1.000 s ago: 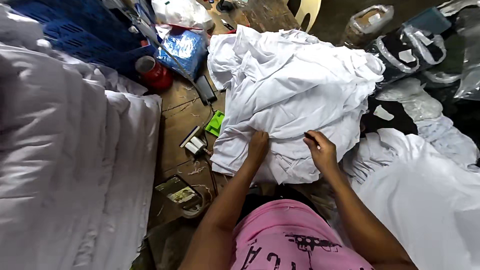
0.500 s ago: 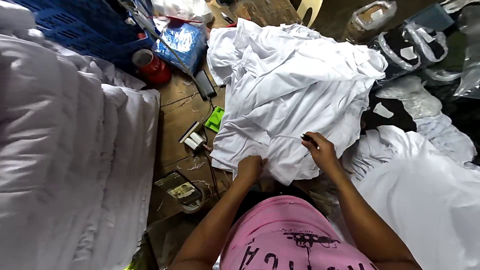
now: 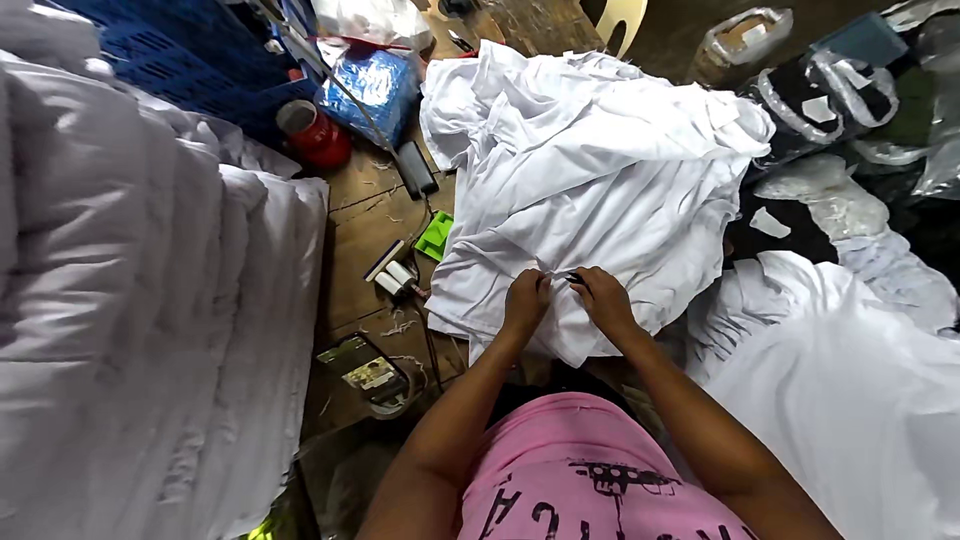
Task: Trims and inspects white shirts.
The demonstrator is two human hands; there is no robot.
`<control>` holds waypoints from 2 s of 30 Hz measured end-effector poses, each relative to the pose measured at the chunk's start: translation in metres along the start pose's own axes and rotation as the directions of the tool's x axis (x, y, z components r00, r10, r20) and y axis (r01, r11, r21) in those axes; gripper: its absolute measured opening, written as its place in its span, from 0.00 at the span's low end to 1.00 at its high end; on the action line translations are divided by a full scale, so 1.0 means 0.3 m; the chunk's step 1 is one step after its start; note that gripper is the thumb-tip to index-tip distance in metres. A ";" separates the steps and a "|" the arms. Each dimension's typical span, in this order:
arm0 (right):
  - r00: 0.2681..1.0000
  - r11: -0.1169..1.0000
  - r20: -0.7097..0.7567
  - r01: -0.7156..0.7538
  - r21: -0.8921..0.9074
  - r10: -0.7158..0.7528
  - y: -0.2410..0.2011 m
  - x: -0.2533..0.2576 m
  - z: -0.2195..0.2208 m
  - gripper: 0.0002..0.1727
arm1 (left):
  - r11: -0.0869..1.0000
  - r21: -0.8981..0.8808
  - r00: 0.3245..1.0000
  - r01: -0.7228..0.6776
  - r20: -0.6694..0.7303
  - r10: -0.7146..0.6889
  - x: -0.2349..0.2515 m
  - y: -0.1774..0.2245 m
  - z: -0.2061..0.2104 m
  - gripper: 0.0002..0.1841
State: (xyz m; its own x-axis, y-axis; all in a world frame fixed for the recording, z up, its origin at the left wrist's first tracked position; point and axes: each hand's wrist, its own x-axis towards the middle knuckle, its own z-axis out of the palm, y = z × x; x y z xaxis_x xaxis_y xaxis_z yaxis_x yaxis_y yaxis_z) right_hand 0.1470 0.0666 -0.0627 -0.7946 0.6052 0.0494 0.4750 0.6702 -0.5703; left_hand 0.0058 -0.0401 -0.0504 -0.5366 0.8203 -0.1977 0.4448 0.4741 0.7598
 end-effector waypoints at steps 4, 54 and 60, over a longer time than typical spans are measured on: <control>0.988 0.987 -0.081 0.123 -0.101 -0.132 -0.010 0.009 0.051 0.13 | 0.999 -0.044 1.000 0.002 -0.023 -0.003 -0.031 0.024 0.003 0.15; 0.907 0.940 -0.264 -0.284 0.190 0.327 0.117 -0.313 -0.148 0.17 | 0.947 0.253 0.824 -0.198 0.566 0.021 -0.174 0.195 0.176 0.26; 0.726 0.883 -0.525 -0.251 0.397 0.443 0.170 -0.344 -0.317 0.20 | 0.768 -0.546 0.832 -0.335 0.211 0.513 0.117 0.356 -0.033 0.10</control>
State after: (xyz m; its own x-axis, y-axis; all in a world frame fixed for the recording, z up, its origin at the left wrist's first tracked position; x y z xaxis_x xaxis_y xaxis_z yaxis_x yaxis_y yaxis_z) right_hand 0.2890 0.0792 -0.0189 -0.1678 0.9623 0.2140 0.4689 0.2689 -0.8413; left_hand 0.0273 0.0362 0.0299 -0.0669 0.9933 0.0942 0.1301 -0.0849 0.9879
